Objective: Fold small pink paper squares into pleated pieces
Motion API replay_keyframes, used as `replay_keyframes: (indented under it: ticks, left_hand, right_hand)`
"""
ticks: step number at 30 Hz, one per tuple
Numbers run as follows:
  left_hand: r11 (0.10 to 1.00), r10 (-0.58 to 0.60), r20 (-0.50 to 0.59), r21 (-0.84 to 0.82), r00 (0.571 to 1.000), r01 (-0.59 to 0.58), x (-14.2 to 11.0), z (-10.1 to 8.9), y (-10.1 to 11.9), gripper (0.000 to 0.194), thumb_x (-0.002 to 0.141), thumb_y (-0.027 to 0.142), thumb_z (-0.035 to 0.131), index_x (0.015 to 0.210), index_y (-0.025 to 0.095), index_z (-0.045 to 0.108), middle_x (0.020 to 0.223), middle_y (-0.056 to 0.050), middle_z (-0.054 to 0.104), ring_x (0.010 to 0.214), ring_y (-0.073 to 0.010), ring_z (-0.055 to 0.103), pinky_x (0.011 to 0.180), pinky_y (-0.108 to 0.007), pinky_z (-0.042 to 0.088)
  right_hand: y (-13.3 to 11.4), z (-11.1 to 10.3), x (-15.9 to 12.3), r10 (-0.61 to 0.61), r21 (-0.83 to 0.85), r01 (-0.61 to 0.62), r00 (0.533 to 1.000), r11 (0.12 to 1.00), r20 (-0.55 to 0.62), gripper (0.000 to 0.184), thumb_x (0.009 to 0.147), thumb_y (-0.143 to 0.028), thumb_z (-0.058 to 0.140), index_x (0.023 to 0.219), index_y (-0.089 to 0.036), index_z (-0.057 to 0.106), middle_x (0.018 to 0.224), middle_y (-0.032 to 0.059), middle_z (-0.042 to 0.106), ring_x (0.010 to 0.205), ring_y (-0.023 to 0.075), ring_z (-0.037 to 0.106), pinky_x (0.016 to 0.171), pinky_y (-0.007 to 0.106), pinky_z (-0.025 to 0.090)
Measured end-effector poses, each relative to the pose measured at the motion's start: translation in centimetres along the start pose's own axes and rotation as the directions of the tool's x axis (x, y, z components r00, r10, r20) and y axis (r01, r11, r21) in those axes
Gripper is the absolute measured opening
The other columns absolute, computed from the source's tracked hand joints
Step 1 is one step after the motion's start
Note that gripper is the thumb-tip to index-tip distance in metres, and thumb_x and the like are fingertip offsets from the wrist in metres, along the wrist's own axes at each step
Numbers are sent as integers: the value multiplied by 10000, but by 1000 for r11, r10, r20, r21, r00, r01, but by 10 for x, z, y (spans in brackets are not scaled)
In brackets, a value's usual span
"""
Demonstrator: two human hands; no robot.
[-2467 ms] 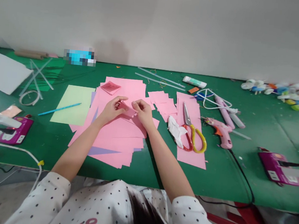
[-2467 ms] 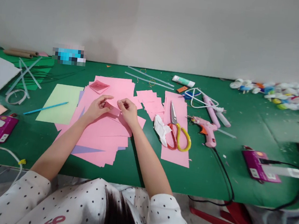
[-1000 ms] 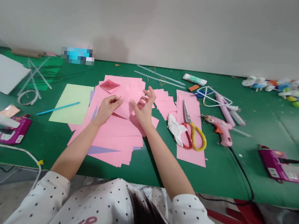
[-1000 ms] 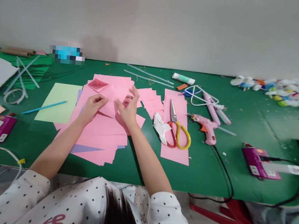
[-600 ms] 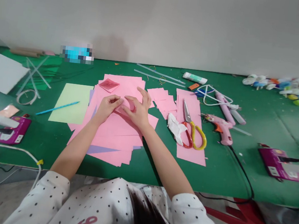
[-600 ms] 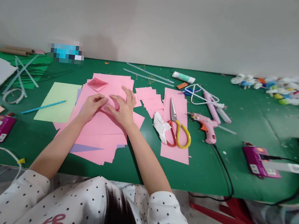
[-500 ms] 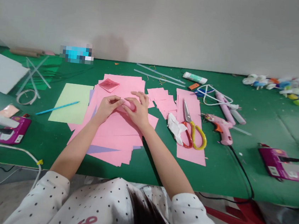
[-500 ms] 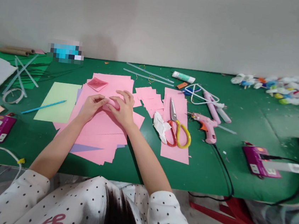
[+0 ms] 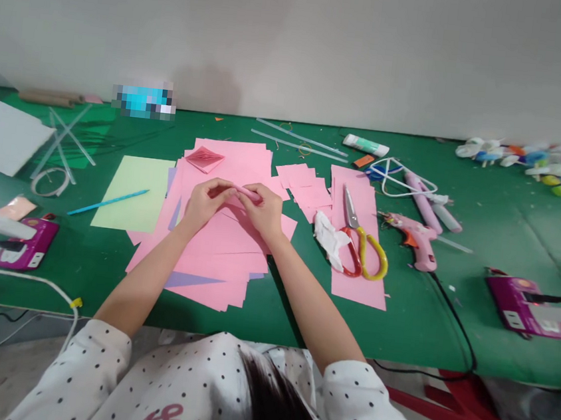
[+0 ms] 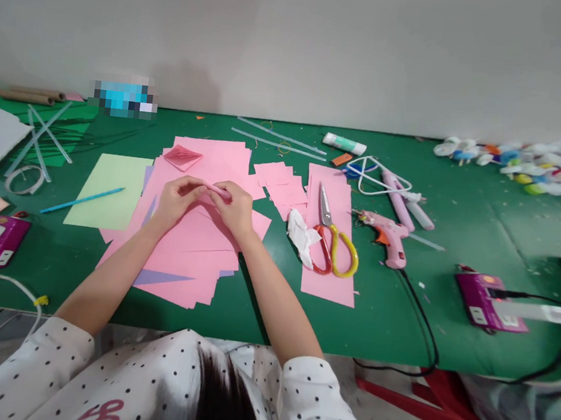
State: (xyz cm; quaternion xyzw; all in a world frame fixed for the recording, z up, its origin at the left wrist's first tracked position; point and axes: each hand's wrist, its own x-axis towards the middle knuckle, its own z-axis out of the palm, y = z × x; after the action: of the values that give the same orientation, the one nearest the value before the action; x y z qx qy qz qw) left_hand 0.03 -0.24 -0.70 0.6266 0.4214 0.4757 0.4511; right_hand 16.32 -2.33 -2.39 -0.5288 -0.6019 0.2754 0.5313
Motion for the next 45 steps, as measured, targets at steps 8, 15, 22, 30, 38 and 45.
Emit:
replay_keyframes:
  ticks: [8,15,22,30,38,45]
  left_hand:
    - [994,-101,-152,-67,983,92,0,6,-1,297,768,436,785,850,153,745,843,-50,729,795,-166,639,783,-304,495]
    - [983,-149,-75,-119,986,139,2,2,-6,321,771,455,777,892,160,730,838,-40,718,795,-166,646,769,-293,499]
    - [993,-93,-29,-77,995,91,1,2,-8,307,772,453,774,856,160,733,858,-53,732,837,-178,662,821,-320,517]
    - [991,-76,-80,-114,994,66,1,4,-5,286,760,429,793,828,161,723,854,-56,734,853,-182,675,853,-335,522]
    - [998,-63,30,-24,998,64,2,0,-7,324,767,472,779,841,161,726,793,-31,696,750,-160,616,710,-288,481]
    - [999,-51,44,12,998,51,0,0,-6,286,793,448,758,826,165,726,760,-18,673,705,-146,572,673,-279,437]
  right_hand:
    - [4,-7,10,208,288,-190,977,939,-36,311,766,-512,729,768,-207,664,616,-24,578,545,119,454,524,272,378]
    - [3,-6,11,253,341,-244,967,908,20,362,719,-546,744,742,-202,635,555,-36,528,500,102,411,474,260,330]
    - [5,-5,11,213,307,-239,970,921,117,434,713,-614,734,709,-189,644,552,-36,515,511,97,396,491,260,323]
    - [3,-6,11,236,344,-291,952,893,195,439,644,-591,804,758,-182,694,615,-18,604,555,105,469,521,255,367]
    - [7,-5,11,223,327,-278,955,903,194,390,697,-552,781,783,-177,717,679,5,672,615,128,553,580,264,426]
    - [7,-6,12,179,353,-234,967,906,183,309,717,-490,767,740,-195,677,706,8,661,644,133,555,608,272,445]
